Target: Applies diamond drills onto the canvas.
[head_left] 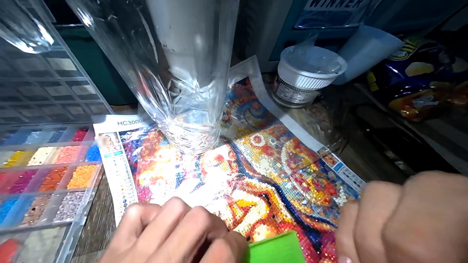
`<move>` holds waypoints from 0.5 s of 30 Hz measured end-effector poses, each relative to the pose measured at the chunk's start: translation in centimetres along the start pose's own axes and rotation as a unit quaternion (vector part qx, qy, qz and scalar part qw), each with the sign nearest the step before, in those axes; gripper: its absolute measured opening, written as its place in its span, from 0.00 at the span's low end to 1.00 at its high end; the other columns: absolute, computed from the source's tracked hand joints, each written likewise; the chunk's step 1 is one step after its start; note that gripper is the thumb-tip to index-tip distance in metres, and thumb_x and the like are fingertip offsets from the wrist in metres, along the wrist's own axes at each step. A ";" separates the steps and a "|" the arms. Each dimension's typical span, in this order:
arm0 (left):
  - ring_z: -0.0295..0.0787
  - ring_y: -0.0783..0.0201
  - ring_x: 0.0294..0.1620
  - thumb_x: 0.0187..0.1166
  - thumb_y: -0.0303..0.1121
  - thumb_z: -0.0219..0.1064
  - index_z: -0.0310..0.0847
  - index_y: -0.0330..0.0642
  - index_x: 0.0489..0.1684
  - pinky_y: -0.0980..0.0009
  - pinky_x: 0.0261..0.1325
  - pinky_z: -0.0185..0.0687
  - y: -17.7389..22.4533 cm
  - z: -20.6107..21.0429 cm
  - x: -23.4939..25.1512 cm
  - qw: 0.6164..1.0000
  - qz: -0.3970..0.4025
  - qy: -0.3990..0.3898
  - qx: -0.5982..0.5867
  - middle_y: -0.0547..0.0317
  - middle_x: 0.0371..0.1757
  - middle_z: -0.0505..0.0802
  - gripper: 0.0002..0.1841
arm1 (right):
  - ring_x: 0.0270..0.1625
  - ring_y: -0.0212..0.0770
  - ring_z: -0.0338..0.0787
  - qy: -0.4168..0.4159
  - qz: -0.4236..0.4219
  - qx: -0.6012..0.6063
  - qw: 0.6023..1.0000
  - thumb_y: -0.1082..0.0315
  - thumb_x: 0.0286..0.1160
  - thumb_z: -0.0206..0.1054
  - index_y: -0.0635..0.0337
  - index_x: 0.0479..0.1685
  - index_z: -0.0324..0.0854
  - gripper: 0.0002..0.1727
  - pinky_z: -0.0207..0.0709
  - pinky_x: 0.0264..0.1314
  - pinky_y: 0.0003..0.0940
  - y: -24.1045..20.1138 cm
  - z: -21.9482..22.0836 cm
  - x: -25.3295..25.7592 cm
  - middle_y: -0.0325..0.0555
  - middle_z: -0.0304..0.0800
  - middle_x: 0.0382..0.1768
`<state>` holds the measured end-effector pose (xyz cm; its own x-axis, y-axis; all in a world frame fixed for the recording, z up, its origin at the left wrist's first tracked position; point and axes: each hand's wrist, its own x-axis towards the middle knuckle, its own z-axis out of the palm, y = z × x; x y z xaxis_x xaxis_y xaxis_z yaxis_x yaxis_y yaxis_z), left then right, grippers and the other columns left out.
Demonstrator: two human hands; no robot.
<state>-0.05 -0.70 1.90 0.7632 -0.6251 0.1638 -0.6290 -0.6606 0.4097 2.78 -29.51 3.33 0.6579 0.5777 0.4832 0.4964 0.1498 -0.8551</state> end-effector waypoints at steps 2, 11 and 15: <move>0.79 0.53 0.41 0.71 0.57 0.74 0.88 0.50 0.55 0.54 0.47 0.64 0.3 -0.2 -0.1 1.000 0.001 0.006 0.018 0.53 0.43 0.90 0.24 | 0.43 0.34 0.93 0.018 -0.010 -0.012 1.000 0.70 0.82 0.64 0.63 0.36 0.81 0.07 0.90 0.47 0.28 0.0 0.2 -0.4 0.46 0.89 0.38; 0.81 0.50 0.42 0.73 0.56 0.73 0.89 0.49 0.58 0.51 0.47 0.66 0.1 -0.6 -0.3 0.999 0.002 -0.034 -0.005 0.50 0.46 0.91 0.24 | 0.41 0.29 0.91 0.004 0.000 -0.085 0.996 0.65 0.86 0.64 0.62 0.35 0.80 0.12 0.88 0.43 0.23 -0.4 -0.5 -0.2 0.41 0.86 0.33; 0.78 0.52 0.40 0.71 0.56 0.74 0.90 0.49 0.56 0.52 0.47 0.63 0.0 -0.5 -0.3 0.999 -0.004 -0.032 -0.006 0.51 0.44 0.90 0.24 | 0.38 0.26 0.89 -0.017 0.015 -0.105 0.994 0.62 0.88 0.63 0.61 0.34 0.79 0.13 0.86 0.41 0.21 -0.3 -0.7 0.0 0.39 0.84 0.30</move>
